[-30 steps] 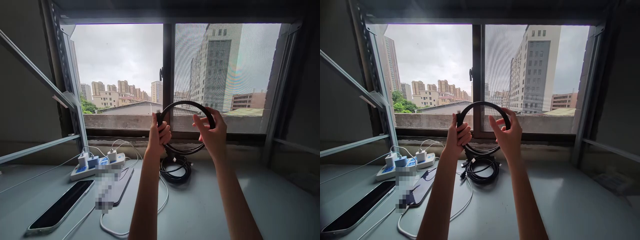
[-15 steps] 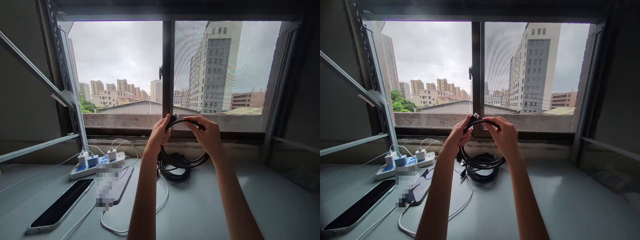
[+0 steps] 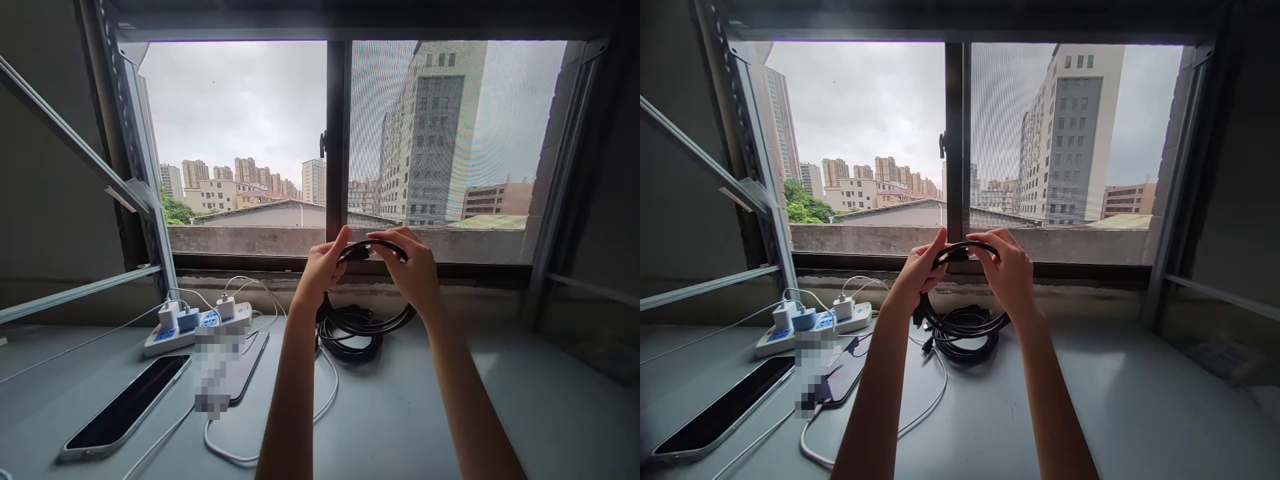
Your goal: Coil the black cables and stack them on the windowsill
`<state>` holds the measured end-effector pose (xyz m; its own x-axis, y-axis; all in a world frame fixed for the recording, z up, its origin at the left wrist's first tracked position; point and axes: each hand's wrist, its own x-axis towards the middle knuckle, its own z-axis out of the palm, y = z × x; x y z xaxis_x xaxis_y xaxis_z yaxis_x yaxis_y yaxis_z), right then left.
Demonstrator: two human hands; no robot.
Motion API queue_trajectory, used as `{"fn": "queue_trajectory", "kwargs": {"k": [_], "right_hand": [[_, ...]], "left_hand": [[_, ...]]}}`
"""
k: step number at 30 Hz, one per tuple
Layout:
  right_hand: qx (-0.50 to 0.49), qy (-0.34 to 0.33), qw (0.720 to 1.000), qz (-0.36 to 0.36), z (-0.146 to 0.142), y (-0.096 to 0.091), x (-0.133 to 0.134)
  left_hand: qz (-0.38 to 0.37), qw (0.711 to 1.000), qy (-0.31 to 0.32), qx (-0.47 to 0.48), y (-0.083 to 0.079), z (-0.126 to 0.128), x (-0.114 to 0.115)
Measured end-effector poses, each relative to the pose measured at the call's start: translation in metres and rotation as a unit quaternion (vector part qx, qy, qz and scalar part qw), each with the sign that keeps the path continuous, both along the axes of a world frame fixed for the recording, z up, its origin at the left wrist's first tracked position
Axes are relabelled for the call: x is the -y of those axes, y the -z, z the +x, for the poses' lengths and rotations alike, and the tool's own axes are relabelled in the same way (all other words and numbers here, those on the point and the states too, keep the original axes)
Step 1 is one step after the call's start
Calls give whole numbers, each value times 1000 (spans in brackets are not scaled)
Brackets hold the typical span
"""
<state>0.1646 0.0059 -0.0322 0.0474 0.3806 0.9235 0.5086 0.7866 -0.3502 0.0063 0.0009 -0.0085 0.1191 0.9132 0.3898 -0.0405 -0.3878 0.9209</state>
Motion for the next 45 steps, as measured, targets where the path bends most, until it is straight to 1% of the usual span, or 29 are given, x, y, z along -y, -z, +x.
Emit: {"fn": "queue_trajectory", "kwargs": {"k": [4, 7, 10, 13, 15, 19, 20, 21, 23, 25, 27, 29, 31, 33, 35, 38, 41, 43, 45], "right_hand": [[23, -36, 998, -38, 2, 2, -5], [20, -71, 995, -67, 4, 4, -9], [28, -85, 993, -83, 5, 7, -13], [62, -72, 993, -75, 5, 9, -13], [90, -51, 991, -80, 4, 10, -10], [151, 40, 983, -94, 1, 11, 1], [160, 49, 981, -98, 1, 11, 3], [165, 46, 980, -104, 1, 11, 4], [167, 14, 979, -113, 0, 10, 5], [164, 10, 980, -116, -1, 11, 3], [161, 42, 979, -116, -4, 13, -1], [158, 69, 977, -128, -6, 17, -7], [139, 81, 975, -152, -7, 23, -17], [98, 92, 975, -175, -6, 29, -29], [50, 97, 974, -198, -4, 36, -42], [3, 98, 966, -241, 1, 47, -60], [-8, 80, 953, -291, -2, 61, -73], [-7, 44, 943, -328, -9, 69, -79], [-7, 3, 932, -363, -18, 77, -84]], "left_hand": [[6, 999, -17, -44, -1, 4, 4], [-6, 998, -40, -50, -1, 4, 3], [-13, 997, -54, -54, 1, 2, -1], [-19, 996, -51, -69, 4, -2, -5], [-19, 996, -35, -85, 7, -2, -6], [-4, 995, 0, -95, 9, 2, -5], [-1, 996, 4, -90, 9, 2, -5], [2, 996, 8, -86, 10, 2, -6], [3, 996, 20, -85, 12, 0, -10], [5, 995, 40, -88, 17, -2, -18], [7, 995, 54, -83, 24, -2, -27], [-1, 996, 51, -77, 32, -2, -37], [-20, 996, 32, -85, 38, -3, -44], [-58, 991, 13, -121, 43, -8, -50], [-114, 978, 1, -173, 47, -17, -56], [-176, 960, -7, -220, 57, -30, -67], [-215, 945, -41, -244, 74, -37, -82], [-227, 937, -73, -256, 84, -40, -90], [-234, 928, -109, -269, 91, -45, -96]]}}
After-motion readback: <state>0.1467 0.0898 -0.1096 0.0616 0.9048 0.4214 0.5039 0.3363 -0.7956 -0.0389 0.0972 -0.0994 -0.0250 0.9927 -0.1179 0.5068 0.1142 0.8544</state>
